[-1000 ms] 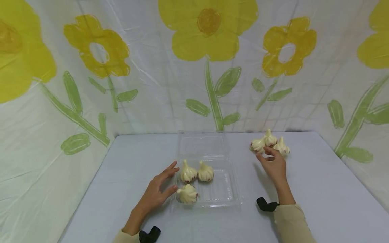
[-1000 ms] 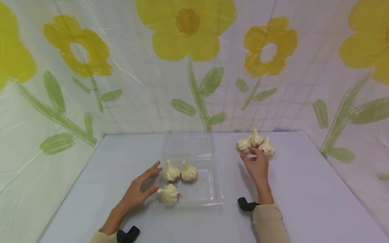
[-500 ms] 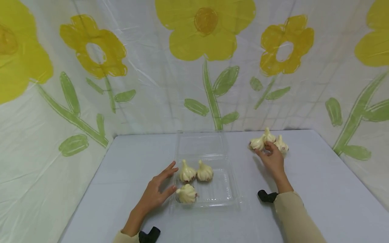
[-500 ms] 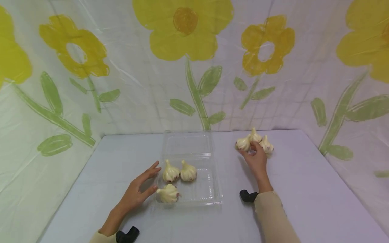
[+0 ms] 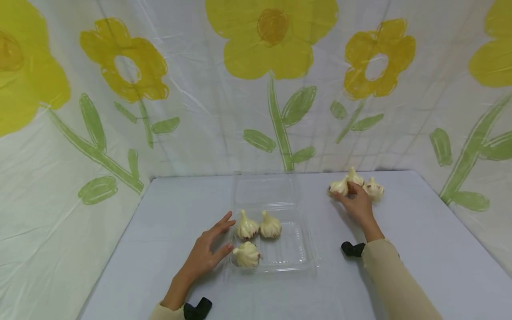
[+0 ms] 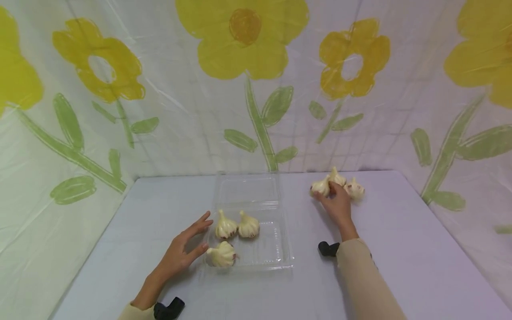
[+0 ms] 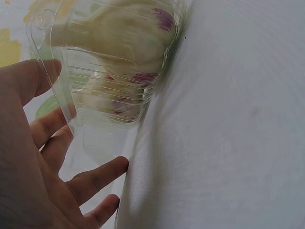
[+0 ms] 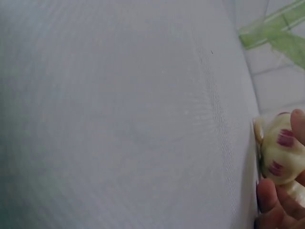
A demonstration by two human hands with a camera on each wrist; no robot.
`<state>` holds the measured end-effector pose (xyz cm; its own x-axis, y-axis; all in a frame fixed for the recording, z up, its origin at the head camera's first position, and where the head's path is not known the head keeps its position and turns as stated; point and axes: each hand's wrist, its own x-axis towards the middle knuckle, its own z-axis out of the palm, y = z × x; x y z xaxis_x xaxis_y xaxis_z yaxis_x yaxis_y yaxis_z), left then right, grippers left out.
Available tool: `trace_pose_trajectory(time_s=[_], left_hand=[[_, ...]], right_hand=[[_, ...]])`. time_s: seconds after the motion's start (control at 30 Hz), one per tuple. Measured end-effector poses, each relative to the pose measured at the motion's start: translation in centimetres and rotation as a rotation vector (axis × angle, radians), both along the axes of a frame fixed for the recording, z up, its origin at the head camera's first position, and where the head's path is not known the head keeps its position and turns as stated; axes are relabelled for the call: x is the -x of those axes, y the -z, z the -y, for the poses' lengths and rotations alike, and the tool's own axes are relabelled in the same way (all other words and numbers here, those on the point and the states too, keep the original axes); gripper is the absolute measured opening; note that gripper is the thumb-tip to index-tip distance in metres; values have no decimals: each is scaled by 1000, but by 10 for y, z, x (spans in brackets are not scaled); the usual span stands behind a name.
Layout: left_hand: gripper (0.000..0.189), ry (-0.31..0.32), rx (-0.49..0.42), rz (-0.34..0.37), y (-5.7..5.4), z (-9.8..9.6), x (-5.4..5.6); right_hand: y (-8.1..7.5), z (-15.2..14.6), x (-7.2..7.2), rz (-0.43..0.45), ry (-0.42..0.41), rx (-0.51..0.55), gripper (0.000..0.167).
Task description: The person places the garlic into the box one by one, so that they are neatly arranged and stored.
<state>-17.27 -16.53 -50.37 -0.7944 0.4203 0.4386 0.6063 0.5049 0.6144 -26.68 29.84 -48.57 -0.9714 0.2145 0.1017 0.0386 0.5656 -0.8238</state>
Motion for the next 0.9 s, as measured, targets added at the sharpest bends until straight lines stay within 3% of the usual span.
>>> trace_pose_trajectory(time_s=[0.27,0.43,0.63,0.9], left_hand=[[58,-4,1,28,-1,0,-1],[58,-4,-4,6,-1,1,-1],[57,16,-21,10,-2,0,1],[56,5,-15,11,1,1,0]], right_hand=[[0,0,5,8,-7,-52,70],[2,0,7,-9,-4,-36,73],[1,1,0,-35,9,-23,68],[0,1,-5,-27,-67,54,68]])
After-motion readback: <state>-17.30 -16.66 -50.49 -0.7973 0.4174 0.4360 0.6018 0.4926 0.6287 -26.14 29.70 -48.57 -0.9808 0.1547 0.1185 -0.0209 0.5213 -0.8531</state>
